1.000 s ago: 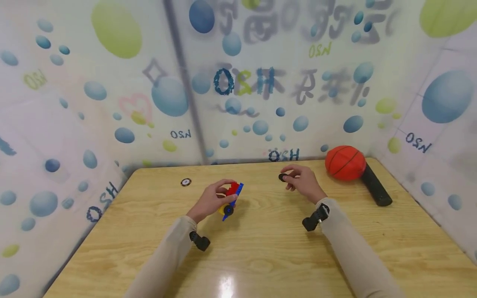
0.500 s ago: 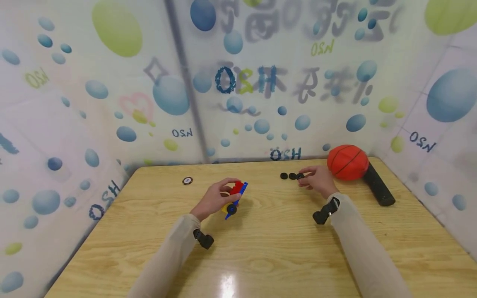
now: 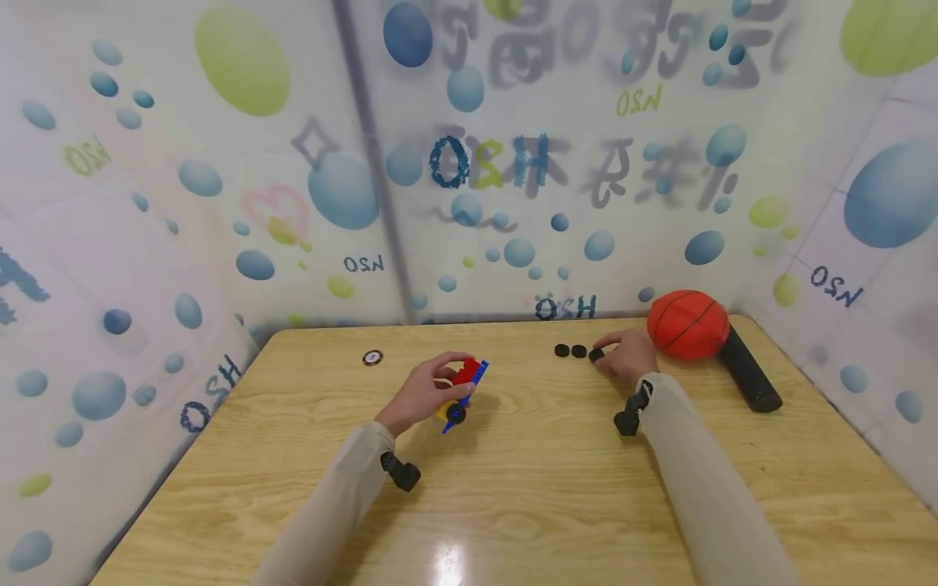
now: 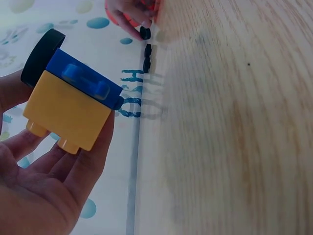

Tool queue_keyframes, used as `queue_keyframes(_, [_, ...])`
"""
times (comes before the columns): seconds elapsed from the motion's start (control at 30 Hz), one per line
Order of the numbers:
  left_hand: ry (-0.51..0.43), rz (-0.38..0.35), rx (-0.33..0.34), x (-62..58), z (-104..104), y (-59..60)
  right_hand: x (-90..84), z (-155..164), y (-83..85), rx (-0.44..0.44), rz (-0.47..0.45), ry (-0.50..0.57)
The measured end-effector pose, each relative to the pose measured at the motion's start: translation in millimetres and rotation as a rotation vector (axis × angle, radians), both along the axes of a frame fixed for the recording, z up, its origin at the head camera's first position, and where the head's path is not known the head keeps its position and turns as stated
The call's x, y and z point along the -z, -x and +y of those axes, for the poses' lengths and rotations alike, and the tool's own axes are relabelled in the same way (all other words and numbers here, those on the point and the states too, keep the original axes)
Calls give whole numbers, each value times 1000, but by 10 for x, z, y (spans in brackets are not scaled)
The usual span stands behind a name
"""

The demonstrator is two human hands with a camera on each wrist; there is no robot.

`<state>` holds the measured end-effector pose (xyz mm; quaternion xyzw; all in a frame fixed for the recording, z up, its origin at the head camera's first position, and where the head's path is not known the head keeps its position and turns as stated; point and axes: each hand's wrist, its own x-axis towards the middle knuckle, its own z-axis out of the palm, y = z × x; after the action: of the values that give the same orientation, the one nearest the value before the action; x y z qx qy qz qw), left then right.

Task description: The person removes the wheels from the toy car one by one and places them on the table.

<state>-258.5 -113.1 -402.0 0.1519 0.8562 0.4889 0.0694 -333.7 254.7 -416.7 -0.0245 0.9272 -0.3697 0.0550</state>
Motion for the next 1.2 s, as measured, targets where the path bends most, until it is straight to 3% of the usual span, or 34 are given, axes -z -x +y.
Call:
queue_keyframes(0.17, [-6,1,1,-15,2,1,50,41,115,-6,26,-89])
queue_keyframes(0.37, [8,5,1,6,5,5,-4,44,121,-2,-16,-179])
queue_keyframes(0.7, [-8,-26,-12,21,1,8,-1,28,147,-22,23,-199])
queue_keyframes(1.2, [-19,-38,-6,-8,-7,13,40,83,212,-36,5,-203])
